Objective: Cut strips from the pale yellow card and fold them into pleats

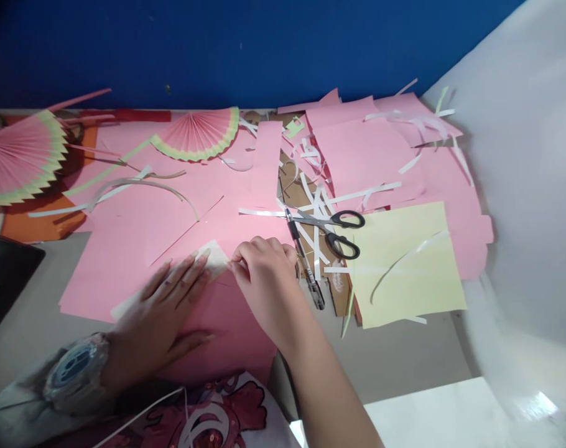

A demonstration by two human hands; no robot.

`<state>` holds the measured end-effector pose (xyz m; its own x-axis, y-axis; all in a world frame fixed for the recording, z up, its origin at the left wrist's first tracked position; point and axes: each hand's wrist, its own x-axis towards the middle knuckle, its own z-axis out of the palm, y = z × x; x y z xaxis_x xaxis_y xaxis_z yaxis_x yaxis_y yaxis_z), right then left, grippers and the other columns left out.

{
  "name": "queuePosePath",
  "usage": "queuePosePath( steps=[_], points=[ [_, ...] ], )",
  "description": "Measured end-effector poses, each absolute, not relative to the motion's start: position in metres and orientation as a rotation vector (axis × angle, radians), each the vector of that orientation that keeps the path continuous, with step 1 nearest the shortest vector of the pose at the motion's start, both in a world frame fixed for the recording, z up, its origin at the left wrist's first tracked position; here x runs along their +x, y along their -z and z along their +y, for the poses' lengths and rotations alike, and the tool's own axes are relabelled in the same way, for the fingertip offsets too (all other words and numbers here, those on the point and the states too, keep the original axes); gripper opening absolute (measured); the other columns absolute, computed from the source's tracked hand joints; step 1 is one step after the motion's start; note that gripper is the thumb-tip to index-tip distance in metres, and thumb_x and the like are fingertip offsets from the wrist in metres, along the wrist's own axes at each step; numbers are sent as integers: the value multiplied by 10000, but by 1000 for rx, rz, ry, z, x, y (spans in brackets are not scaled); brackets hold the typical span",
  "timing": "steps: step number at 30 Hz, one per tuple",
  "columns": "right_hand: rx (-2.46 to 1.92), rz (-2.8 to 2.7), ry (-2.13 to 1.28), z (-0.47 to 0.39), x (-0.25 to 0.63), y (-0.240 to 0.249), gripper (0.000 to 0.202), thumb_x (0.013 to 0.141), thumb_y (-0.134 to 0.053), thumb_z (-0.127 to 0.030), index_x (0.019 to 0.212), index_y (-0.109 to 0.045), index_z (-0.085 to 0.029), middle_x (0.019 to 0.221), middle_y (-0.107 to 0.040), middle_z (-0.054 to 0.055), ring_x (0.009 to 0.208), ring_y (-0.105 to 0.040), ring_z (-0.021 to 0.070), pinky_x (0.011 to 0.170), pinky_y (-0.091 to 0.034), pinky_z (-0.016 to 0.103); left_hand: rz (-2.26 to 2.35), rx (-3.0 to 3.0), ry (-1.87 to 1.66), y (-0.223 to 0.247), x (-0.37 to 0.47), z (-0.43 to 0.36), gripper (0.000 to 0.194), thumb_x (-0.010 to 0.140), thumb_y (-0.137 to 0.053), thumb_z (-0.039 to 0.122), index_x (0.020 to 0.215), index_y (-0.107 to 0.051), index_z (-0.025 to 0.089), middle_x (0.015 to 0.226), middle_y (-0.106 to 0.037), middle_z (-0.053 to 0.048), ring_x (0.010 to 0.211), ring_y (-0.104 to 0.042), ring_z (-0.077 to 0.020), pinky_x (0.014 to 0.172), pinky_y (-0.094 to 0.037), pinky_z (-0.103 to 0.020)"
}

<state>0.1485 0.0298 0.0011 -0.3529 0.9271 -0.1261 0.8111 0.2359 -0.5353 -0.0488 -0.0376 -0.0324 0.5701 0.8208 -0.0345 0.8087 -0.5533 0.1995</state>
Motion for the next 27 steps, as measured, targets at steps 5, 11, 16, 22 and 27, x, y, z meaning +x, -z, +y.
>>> queuePosePath(
  steps=[5, 11, 16, 22, 27],
  points=[
    [-1684, -2275, -688, 29, 145, 2, 88, 853, -545, -157, 785, -563, -211, 824, -613, -19, 825, -508, 169, 837, -262, 336, 1364, 2597, -92, 31, -49, -37, 764, 843, -430, 619, 1451, -281, 180, 1531, -231, -97, 1390, -226, -304, 1123, -133, -455],
    [-1712, -2295, -614, 28, 141, 4, 70, 859, -546, -188, 796, -565, -211, 825, -613, -7, 813, -509, 179, 837, -262, 351, 1366, 2581, -103, 31, -49, -37, 773, 853, -403, 628, 1464, -238, 183, 1540, -206, -67, 1394, -215, -294, 1126, -116, -449],
    [-1735, -2306, -614, 28, 140, 4, 77, 872, -550, -214, 796, -564, -213, 820, -611, -9, 820, -506, 183, 820, -263, 344, 1371, 2566, -113, 30, -48, -37, 769, 853, -402, 629, 1460, -250, 183, 1533, -232, -57, 1391, -228, -281, 1133, -107, -434],
    [-1725, -2320, -540, 26, 138, 8, 52, 876, -549, -223, 828, -568, -214, 839, -614, -3, 826, -500, 192, 814, -255, 345, 1449, 2531, -135, 27, -44, -38, 766, 841, -421, 640, 1448, -288, 192, 1509, -303, -61, 1366, -283, -290, 1124, -146, -448],
    [-1729, -2326, -501, 25, 137, 10, 62, 880, -555, -241, 826, -560, -211, 831, -610, 0, 819, -497, 193, 801, -262, 340, 1483, 2526, -169, 26, -39, -36, 764, 832, -413, 659, 1422, -348, 178, 1463, -385, -101, 1331, -341, -314, 1120, -156, -489]
  ],
)
